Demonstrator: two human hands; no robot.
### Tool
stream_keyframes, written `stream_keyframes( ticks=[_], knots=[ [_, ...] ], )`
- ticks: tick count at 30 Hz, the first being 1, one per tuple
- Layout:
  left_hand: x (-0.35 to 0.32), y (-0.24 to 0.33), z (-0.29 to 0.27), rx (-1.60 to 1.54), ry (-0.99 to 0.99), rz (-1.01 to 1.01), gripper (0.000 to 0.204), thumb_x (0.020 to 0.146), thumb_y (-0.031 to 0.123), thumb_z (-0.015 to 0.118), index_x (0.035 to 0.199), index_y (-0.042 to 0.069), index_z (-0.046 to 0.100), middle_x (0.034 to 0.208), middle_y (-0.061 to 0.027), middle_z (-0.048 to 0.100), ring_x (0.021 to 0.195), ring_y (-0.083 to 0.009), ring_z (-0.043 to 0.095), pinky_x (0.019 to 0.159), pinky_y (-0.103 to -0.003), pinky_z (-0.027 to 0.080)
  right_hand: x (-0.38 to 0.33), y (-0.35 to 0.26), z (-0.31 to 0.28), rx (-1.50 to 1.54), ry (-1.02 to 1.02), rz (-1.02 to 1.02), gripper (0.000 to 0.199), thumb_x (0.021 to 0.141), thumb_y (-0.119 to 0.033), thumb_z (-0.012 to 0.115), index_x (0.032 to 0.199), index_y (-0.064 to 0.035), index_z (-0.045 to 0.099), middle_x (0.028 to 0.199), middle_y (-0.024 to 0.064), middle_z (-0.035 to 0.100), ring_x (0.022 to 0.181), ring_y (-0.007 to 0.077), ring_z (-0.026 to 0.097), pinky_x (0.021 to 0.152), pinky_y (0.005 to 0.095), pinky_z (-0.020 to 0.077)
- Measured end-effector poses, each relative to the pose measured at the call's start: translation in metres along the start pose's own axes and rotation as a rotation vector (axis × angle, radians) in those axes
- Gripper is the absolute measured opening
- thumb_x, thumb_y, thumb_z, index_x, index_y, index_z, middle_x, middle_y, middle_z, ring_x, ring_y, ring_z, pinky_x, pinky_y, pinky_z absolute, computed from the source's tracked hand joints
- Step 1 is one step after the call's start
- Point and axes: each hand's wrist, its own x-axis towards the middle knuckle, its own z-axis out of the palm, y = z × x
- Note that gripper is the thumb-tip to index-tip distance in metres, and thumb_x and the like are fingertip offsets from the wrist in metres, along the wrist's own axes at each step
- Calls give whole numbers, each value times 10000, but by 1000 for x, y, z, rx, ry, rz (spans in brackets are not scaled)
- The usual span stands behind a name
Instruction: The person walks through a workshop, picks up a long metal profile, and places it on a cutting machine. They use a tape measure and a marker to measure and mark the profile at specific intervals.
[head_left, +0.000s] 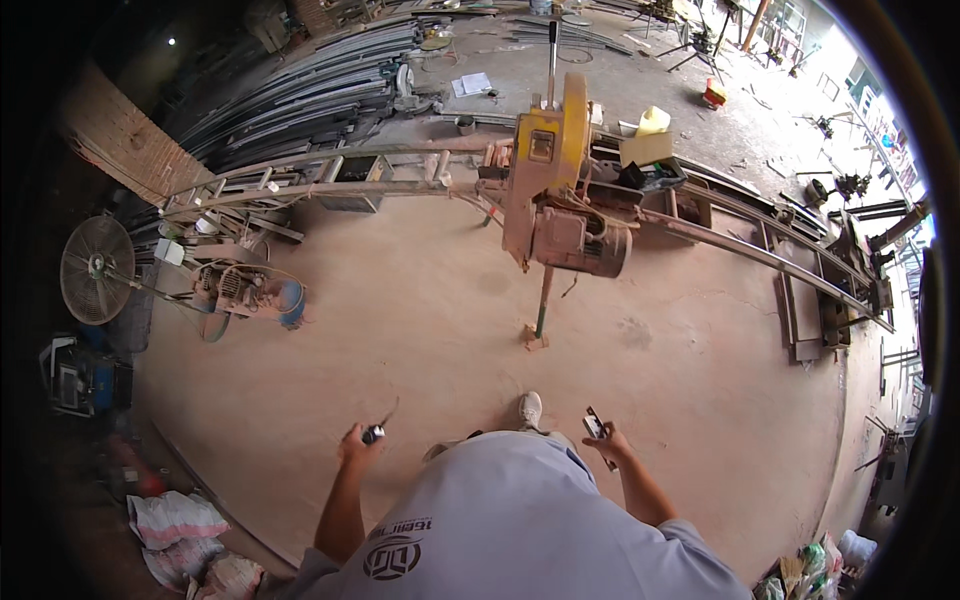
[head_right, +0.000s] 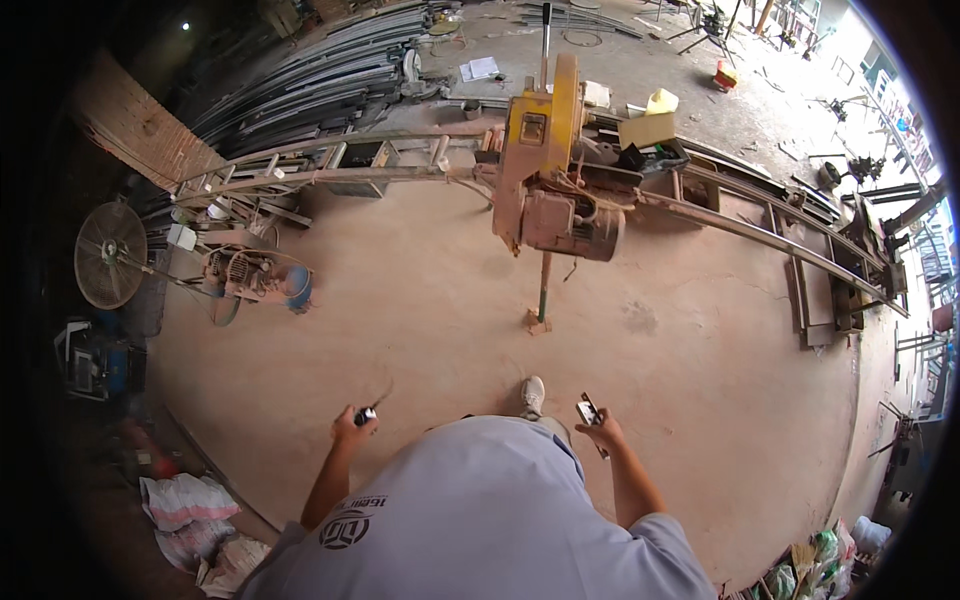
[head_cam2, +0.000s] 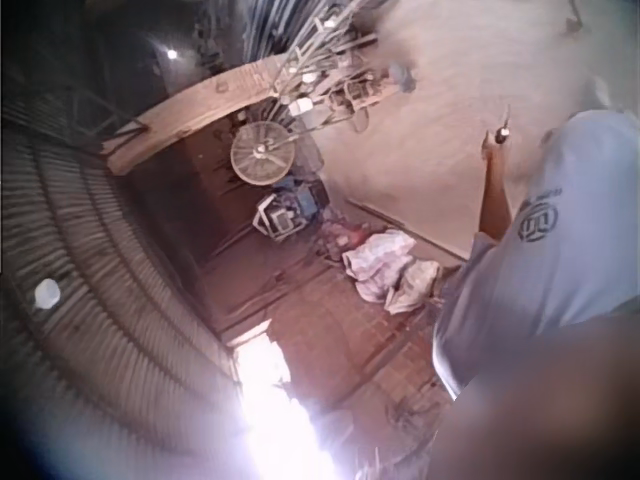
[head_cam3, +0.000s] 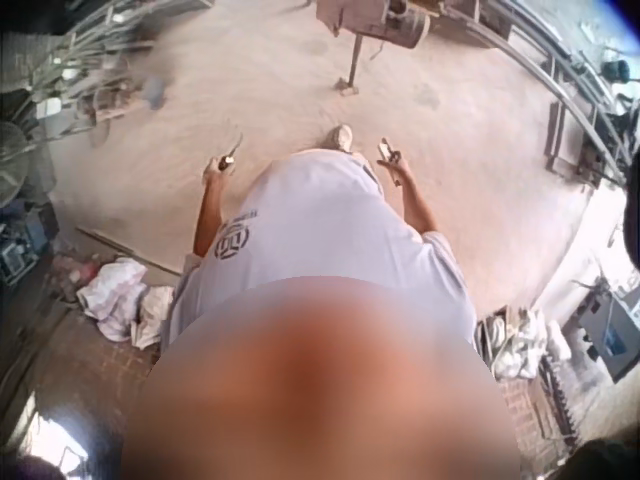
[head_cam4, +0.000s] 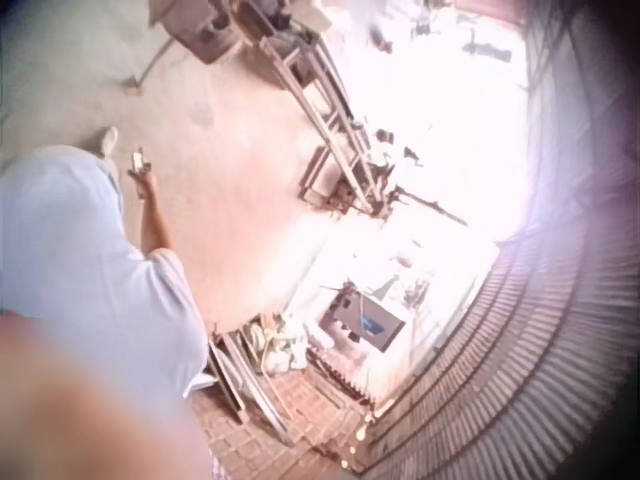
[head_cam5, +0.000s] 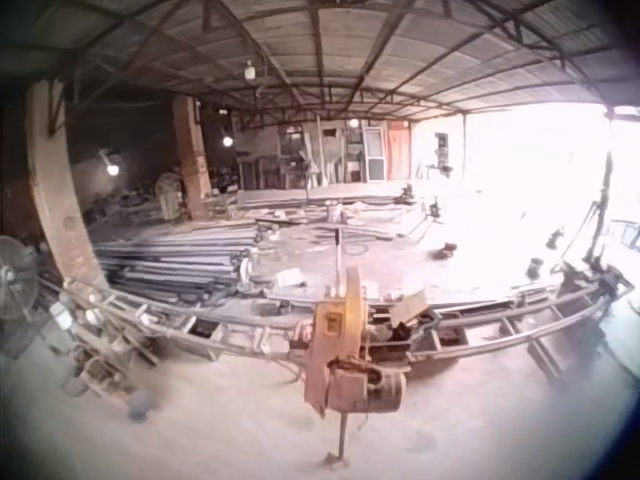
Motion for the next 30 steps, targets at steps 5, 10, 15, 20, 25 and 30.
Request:
stream_keyframes(
  ticks=[5, 10, 15, 20, 25, 30],
  knots=[
    [-10, -17, 8, -132, -105, -186, 651, 671, 491, 759, 1166, 89, 627, 1132, -181, 680, 1047, -366, 648, 871, -464, 516, 40, -152, -19, -68, -168, -321, 806, 646, -498, 874, 1231, -72, 520, 968, 147, 680, 883, 273, 660, 770, 387, 526],
    [3, -51, -4, -79, -233, -450, 641, 648, 507, 756, 1145, 114, 658, 1098, -166, 695, 1020, -335, 666, 859, -454, 526, 66, -277, 15, -83, -200, -567, 766, 679, -483, 857, 1209, -35, 532, 983, 162, 672, 928, 290, 651, 800, 398, 519],
    [77, -88, -13, -97, -162, -474, 638, 655, 531, 750, 1136, 119, 669, 1054, -143, 715, 998, -311, 680, 866, -434, 529, 99, -400, 63, -209, -179, -713, 737, 694, -480, 837, 1162, 0, 531, 980, 184, 664, 914, 312, 647, 785, 411, 517],
    [183, -83, -53, -159, -166, -447, 603, 685, 502, 750, 1121, 95, 666, 1034, -134, 722, 990, -283, 687, 859, -413, 527, 108, -519, 71, -225, -174, -794, 671, 727, -452, 793, 1169, -39, 504, 969, 202, 672, 910, 371, 662, 776, 455, 517],
    [287, -71, -99, -356, 6, -252, 544, 730, 447, 764, 1122, 87, 652, 962, -122, 734, 909, -275, 708, 807, -403, 538, 136, -636, 72, -353, -23, -846, 614, 709, -358, 775, 1183, -93, 488, 1015, 188, 672, 936, 397, 656, 792, 491, 514],
    [339, -52, -136, -511, 177, -214, 501, 774, 465, 749, 1098, 99, 642, 932, -125, 727, 874, -301, 707, 767, -411, 537, 223, -749, 84, -379, 89, -985, 570, 696, -271, 786, 1149, -83, 497, 995, 176, 665, 961, 379, 652, 798, 478, 517]
  ],
)
